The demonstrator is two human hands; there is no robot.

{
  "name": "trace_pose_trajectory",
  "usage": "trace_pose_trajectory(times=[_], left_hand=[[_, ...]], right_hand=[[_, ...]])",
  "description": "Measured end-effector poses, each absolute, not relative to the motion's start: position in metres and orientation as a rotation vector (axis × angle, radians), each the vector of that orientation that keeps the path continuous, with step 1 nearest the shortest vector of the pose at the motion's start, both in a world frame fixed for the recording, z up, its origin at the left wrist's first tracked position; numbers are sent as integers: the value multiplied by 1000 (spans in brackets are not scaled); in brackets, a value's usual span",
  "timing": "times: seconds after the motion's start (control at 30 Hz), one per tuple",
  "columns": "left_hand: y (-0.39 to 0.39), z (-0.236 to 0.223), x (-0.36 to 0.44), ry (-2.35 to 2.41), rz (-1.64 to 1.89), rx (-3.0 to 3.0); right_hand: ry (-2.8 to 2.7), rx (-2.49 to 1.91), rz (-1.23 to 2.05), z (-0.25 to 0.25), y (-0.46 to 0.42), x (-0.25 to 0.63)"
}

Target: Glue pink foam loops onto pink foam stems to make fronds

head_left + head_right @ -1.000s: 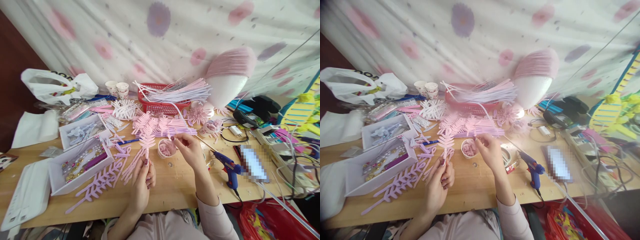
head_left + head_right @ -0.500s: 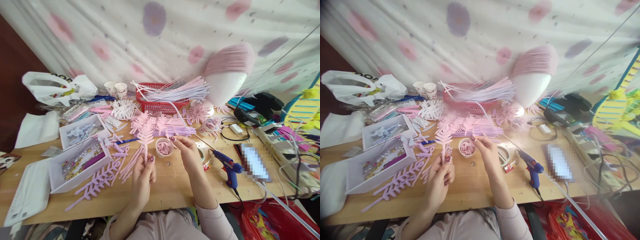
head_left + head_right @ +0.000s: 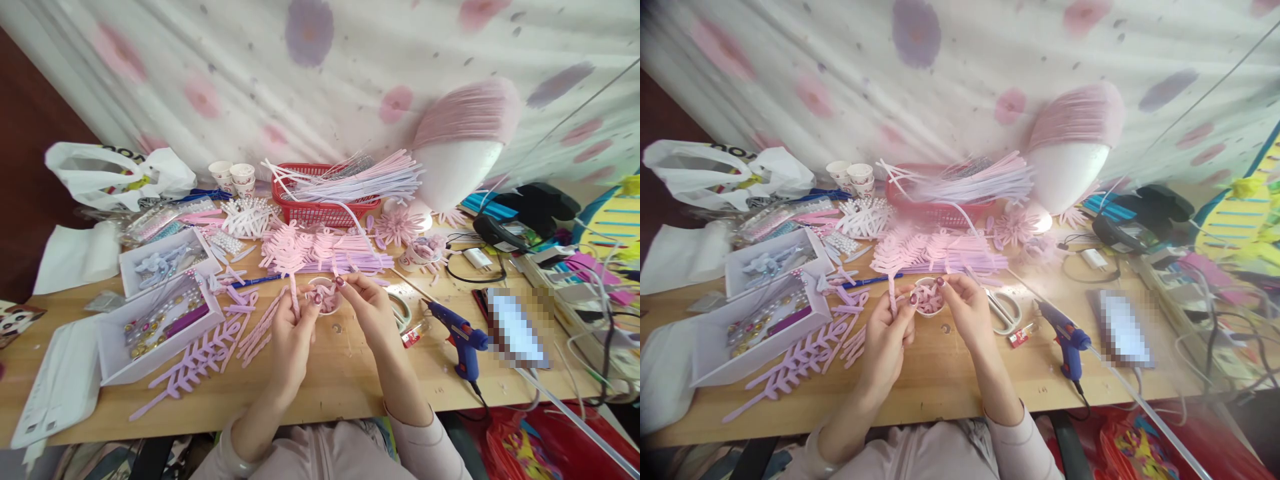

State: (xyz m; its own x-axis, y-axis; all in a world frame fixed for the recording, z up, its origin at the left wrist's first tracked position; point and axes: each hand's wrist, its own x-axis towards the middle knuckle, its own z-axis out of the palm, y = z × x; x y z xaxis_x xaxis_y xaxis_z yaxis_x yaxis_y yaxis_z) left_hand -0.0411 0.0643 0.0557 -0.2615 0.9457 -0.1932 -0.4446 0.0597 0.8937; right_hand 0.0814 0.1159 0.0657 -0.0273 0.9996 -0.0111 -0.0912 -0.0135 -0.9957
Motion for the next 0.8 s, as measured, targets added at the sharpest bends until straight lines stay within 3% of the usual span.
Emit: trace_pose_trajectory(times=[0.47, 0.8], left_hand=[[64, 70, -43, 1014, 1387, 520], [53, 83, -45, 880, 1238, 418]], right_hand=[[-1340, -913, 1383, 71, 95, 87], [-1651, -755, 1193, 78, 81, 99]])
